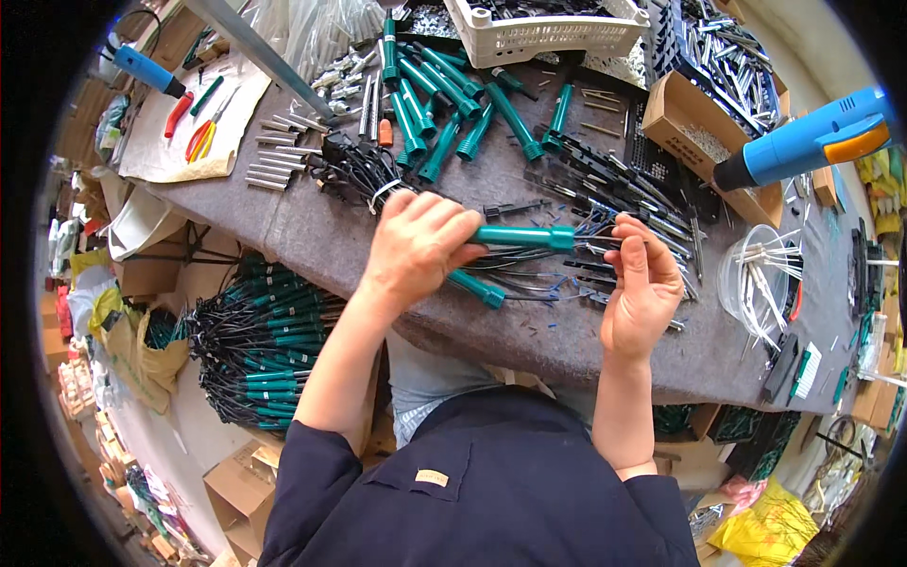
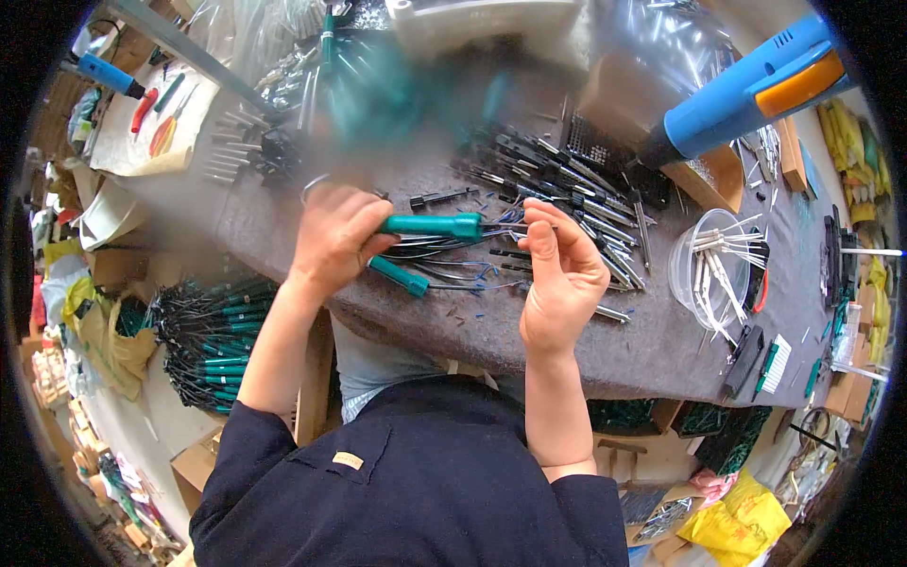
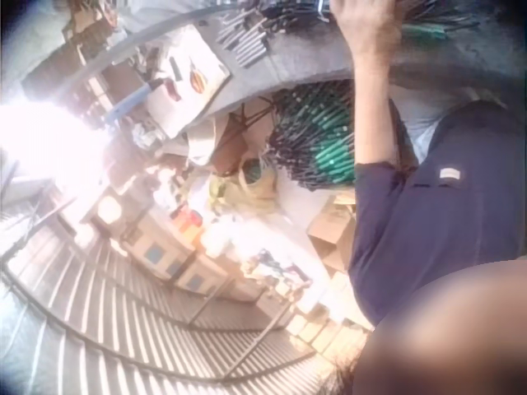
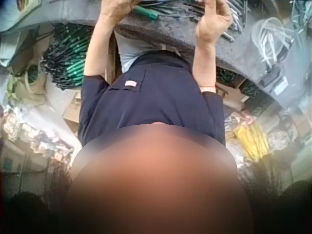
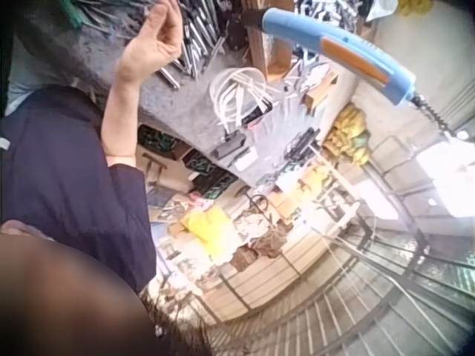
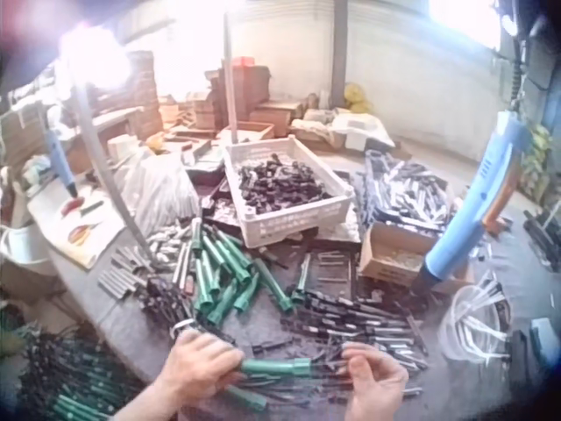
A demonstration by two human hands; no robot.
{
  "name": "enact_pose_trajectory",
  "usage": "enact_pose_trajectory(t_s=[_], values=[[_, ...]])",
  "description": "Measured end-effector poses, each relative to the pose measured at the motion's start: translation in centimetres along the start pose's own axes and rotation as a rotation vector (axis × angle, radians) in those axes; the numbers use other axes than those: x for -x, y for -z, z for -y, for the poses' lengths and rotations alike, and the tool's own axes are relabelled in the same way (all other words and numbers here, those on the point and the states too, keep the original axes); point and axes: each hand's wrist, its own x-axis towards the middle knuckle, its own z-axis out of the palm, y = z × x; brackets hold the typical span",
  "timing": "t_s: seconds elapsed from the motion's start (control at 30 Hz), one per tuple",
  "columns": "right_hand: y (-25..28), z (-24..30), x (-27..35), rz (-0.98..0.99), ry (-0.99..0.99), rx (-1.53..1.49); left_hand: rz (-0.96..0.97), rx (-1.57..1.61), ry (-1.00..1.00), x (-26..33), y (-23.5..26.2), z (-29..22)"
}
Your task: Assembling handheld tools by inserting heating elements into plastic handles and organizing internal wiring at a workshop station.
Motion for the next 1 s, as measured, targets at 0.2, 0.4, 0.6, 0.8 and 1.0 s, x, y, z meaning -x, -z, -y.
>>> enact_pose_trajectory(t_s=[0.2,0.4,0.6,0.8,1.0], values=[[-0.7,-0.7,-1.0,-0.013,-0.063,-0.017,0.048,0.070,-0.010,-1.4,2.6,1.9],[-0.6,1.6,-0.8,0.016,0.091,0.035,0.217,0.177,0.031,-1.8,2.8,2.1],[0.7,0.3,0.6,-0.055,0.023,0.040,0.206,0.094,0.020,-2.9,3.8,2.4],[0.7,1.3,1.0,0.087,-0.073,0.114,0.545,0.327,0.037,-3.2,4.8,2.9],[2.4,0.2,2.5,0.025,-0.110,0.142,0.587,0.224,0.096,-3.6,4.0,1.8]])
